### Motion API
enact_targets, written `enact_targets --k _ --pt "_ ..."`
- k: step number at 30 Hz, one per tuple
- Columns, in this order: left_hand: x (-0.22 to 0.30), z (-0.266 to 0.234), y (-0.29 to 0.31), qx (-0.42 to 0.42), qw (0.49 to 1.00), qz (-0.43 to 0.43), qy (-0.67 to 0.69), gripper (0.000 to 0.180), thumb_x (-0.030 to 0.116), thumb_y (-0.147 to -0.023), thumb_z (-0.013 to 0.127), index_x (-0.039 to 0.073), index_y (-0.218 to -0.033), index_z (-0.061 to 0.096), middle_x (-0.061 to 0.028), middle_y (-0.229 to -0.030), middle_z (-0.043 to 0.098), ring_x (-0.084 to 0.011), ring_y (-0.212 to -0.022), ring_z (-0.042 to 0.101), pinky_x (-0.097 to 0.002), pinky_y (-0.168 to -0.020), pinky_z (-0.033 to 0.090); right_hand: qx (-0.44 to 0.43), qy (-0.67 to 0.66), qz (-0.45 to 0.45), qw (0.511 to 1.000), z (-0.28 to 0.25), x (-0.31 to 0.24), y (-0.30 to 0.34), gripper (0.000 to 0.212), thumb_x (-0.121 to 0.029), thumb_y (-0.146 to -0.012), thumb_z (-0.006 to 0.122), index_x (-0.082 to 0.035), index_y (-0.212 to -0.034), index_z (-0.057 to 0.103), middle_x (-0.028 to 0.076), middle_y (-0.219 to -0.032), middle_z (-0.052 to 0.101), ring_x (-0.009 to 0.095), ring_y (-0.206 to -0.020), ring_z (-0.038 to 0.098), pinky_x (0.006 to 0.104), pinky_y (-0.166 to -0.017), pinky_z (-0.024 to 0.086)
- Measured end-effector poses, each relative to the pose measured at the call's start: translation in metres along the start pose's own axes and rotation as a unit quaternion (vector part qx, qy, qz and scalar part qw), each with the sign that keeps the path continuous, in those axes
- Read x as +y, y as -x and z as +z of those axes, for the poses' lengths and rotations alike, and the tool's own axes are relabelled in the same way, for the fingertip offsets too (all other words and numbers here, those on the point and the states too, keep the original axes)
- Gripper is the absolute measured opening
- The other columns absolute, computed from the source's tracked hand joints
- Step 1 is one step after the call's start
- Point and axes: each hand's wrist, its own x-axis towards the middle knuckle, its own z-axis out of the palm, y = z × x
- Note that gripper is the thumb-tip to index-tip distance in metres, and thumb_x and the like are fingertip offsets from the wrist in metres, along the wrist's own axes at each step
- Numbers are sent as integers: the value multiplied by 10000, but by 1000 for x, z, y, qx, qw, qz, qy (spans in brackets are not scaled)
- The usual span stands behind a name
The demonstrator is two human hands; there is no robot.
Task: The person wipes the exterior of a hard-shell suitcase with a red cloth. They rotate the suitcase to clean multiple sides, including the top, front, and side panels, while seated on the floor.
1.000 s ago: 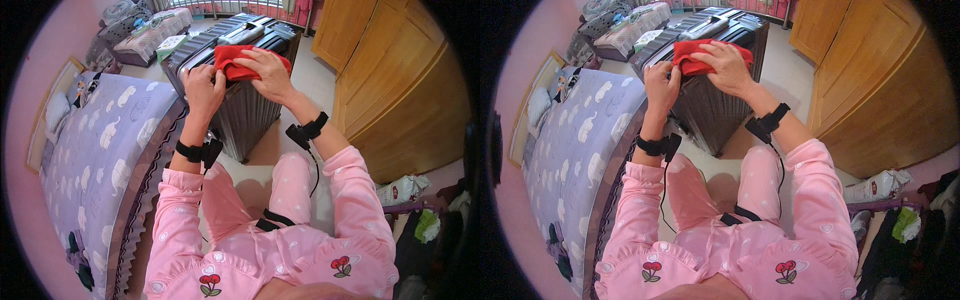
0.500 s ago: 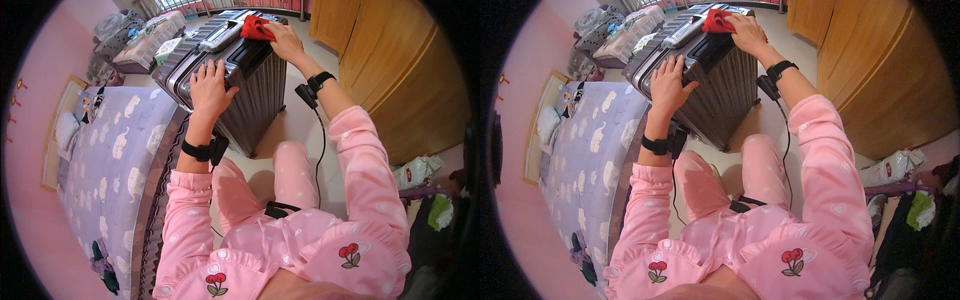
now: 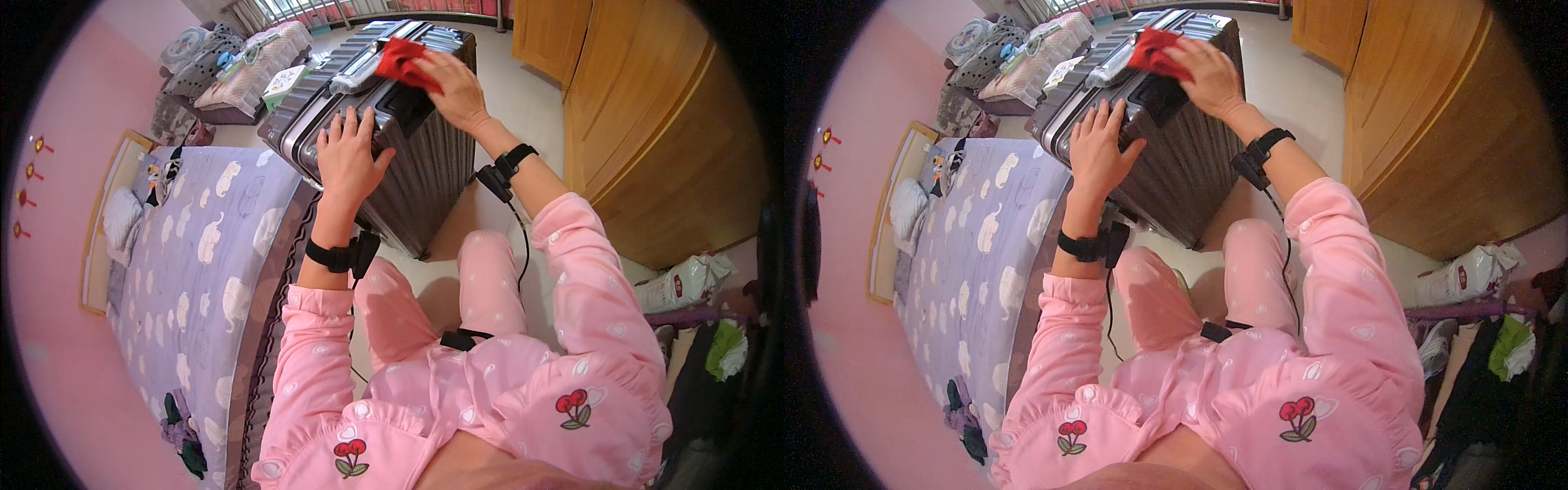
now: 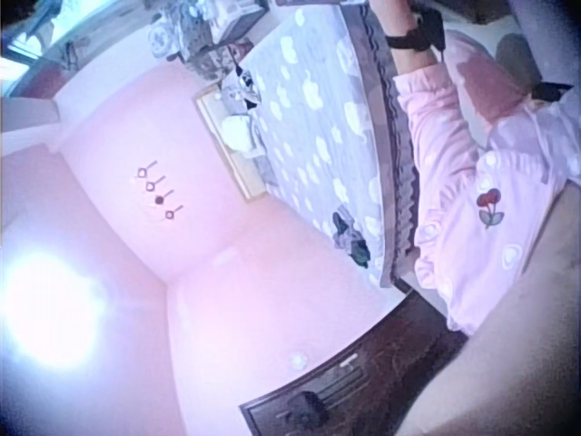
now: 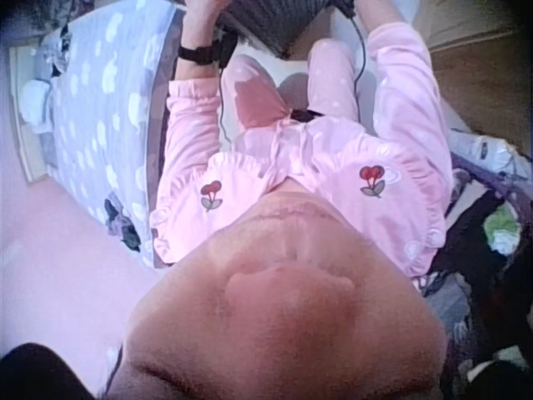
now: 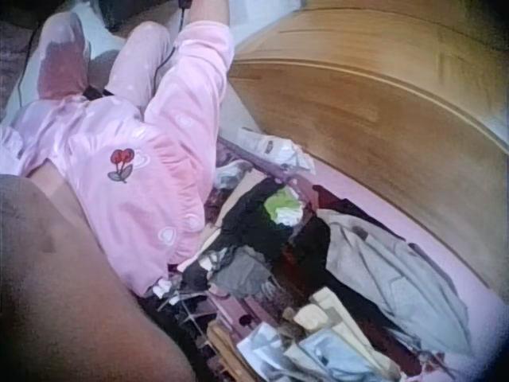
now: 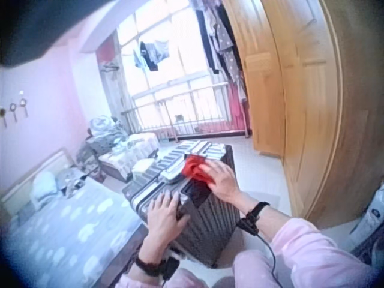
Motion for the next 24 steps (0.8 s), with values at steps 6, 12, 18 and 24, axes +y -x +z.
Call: enact_targets --k 6,12,18,24 --pt "1 6 -4 13 1000 -9 24 752 413 -815 800 130 -1470 563 -188 -1503 551 -383 -1390 511 -537 -1132 387 154 -108 214 959 35 -36 29 470 -215 -973 648 -97 -1421 570 275 -1495 491 437 -1338 490 506 -1133 385" --pt "-17 4 -2 25 997 31 65 718 381 -796 785 158 -1449 586 -165 -1482 583 -385 -1371 534 -528 -1131 394 112 -268 209 934 -8 -19 41 464 -191 -986 599 -22 -1416 557 229 -1425 588 398 -1329 532 470 -1128 407" --pt "-50 6 2 23 987 91 129 717 376 -780 802 221 -1454 610 -134 -1500 582 -340 -1405 513 -481 -1152 391 93 -54 98 989 -34 -19 46 494 -155 -933 664 -119 -1420 591 90 -1457 587 348 -1297 529 426 -1123 417" --pt "-77 22 -24 -4 964 173 200 738 328 -790 814 235 -1486 588 -103 -1561 529 -329 -1454 470 -436 -1197 374 69 33 -17 997 -53 -51 75 576 -69 -783 726 -183 -1345 671 37 -1430 586 296 -1260 528 417 -1085 411"
